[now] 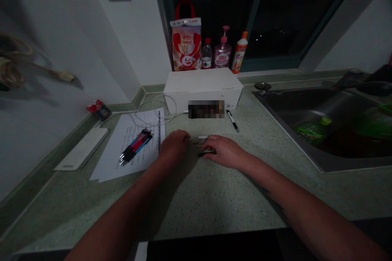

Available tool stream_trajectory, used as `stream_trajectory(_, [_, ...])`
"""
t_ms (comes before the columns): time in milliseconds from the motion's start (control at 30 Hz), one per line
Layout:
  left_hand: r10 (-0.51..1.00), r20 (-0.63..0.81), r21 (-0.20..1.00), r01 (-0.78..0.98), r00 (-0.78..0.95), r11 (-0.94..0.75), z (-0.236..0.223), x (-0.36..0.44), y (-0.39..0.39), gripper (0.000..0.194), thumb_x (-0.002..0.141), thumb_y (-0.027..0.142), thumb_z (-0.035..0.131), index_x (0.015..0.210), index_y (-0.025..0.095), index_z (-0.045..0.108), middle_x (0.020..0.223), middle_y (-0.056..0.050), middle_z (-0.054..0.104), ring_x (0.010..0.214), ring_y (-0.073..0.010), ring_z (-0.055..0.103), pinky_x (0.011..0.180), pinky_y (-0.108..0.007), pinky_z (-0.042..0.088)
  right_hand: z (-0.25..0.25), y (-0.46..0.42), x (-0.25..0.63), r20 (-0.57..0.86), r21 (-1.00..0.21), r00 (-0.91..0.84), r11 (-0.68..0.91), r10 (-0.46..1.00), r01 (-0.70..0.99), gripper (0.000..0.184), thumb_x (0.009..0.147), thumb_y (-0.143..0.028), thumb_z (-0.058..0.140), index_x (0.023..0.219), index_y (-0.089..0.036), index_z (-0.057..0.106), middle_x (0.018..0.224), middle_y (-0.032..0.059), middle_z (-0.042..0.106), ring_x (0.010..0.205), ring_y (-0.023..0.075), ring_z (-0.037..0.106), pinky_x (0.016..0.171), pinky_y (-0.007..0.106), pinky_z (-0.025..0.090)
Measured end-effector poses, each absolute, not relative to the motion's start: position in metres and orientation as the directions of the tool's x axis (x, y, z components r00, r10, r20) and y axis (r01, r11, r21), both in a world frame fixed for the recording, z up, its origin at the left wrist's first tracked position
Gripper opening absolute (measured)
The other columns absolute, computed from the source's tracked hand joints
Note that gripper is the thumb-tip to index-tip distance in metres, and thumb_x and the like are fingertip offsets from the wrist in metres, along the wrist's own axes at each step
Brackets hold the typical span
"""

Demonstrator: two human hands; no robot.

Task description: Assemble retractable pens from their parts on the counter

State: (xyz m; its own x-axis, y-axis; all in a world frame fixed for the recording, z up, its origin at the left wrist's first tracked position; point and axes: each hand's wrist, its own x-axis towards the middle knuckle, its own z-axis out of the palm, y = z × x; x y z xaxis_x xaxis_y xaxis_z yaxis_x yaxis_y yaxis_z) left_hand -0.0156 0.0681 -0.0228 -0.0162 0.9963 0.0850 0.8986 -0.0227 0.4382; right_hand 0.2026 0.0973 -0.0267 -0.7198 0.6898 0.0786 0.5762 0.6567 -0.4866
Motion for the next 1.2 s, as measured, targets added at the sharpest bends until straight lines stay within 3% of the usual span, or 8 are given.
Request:
stream_trajectory(133, [0.998, 0.053, 0.368, 0.929, 0.033, -0.05, -0.019, -0.015, 0.067, 0.027, 0.092, 0.018, 0.054, 0.096, 0.022, 0.08, 0.103, -0.014, 0.074, 0.1, -0.0322, 0.068, 0.083, -0.04, 0.05, -0.024, 0.097, 0.203, 0.067, -0.479, -0.72, 0.655, 0.691, 0.584, 0.017, 0.088, -0.022, 0.077, 0.104, -0.022, 0.075, 0.1, 0.0066, 0.07, 0.096, 0.0225, 0.065, 0.083, 0.034, 0.05])
stream_trajectory(267, [0.998, 0.011, 0.335, 0.94, 0.057, -0.057, -0.017, -0.013, 0.065, 0.027, 0.092, 0.019, 0.055, 0.107, 0.02, 0.078, 0.108, -0.013, 0.073, 0.102, -0.0299, 0.068, 0.085, -0.038, 0.05, -0.023, 0.096, 0.203, 0.054, -0.48, -0.724, 0.654, 0.688, 0.586, 0.018, 0.088, -0.023, 0.077, 0.106, -0.021, 0.074, 0.101, 0.0066, 0.07, 0.097, 0.0223, 0.065, 0.083, 0.033, 0.049])
stream_trajectory(467, [0.998, -0.034, 0.341, 0.939, 0.043, -0.029, -0.017, -0.014, 0.066, 0.026, 0.093, 0.02, 0.055, 0.107, 0.021, 0.077, 0.11, -0.013, 0.073, 0.103, -0.0297, 0.068, 0.085, -0.038, 0.049, -0.02, 0.098, 0.205, 0.086, -0.494, -0.713, 0.651, 0.696, 0.576, 0.014, 0.09, -0.024, 0.075, 0.104, -0.021, 0.075, 0.097, 0.0051, 0.07, 0.091, 0.0197, 0.065, 0.079, 0.031, 0.047])
stream_trajectory(700, [0.998, 0.008, 0.392, 0.918, 0.064, -0.063, -0.019, -0.019, 0.067, 0.025, 0.091, 0.02, 0.057, 0.106, 0.022, 0.077, 0.109, -0.013, 0.074, 0.101, -0.0307, 0.068, 0.082, -0.039, 0.049, -0.014, 0.107, 0.211, 0.229, -0.537, -0.506, 0.541, 0.832, 0.647, 0.014, 0.098, -0.024, 0.062, 0.097, -0.02, 0.075, 0.092, 0.0047, 0.072, 0.083, 0.0184, 0.065, 0.075, 0.031, 0.045])
stream_trajectory(933, [0.998, 0.041, 0.429, 0.901, 0.046, -0.059, -0.022, -0.024, 0.068, 0.026, 0.088, 0.021, 0.058, 0.106, 0.022, 0.077, 0.107, -0.013, 0.075, 0.098, -0.0299, 0.069, 0.082, -0.039, 0.049, -0.014, 0.11, 0.215, 0.265, -0.528, -0.414, 0.49, 0.871, 0.693, 0.017, 0.098, -0.025, 0.06, 0.093, -0.02, 0.075, 0.09, 0.0057, 0.072, 0.081, 0.0198, 0.065, 0.073, 0.032, 0.044])
stream_trajectory(1200, [0.998, 0.046, 0.419, 0.906, 0.045, -0.06, -0.023, -0.024, 0.069, 0.026, 0.089, 0.021, 0.057, 0.104, 0.023, 0.077, 0.107, -0.013, 0.075, 0.098, -0.0293, 0.069, 0.082, -0.039, 0.049, -0.018, 0.105, 0.21, 0.225, -0.514, -0.606, 0.621, 0.763, 0.592, 0.009, 0.095, -0.022, 0.065, 0.093, -0.02, 0.074, 0.085, 0.0026, 0.07, 0.076, 0.016, 0.062, 0.071, 0.028, 0.042])
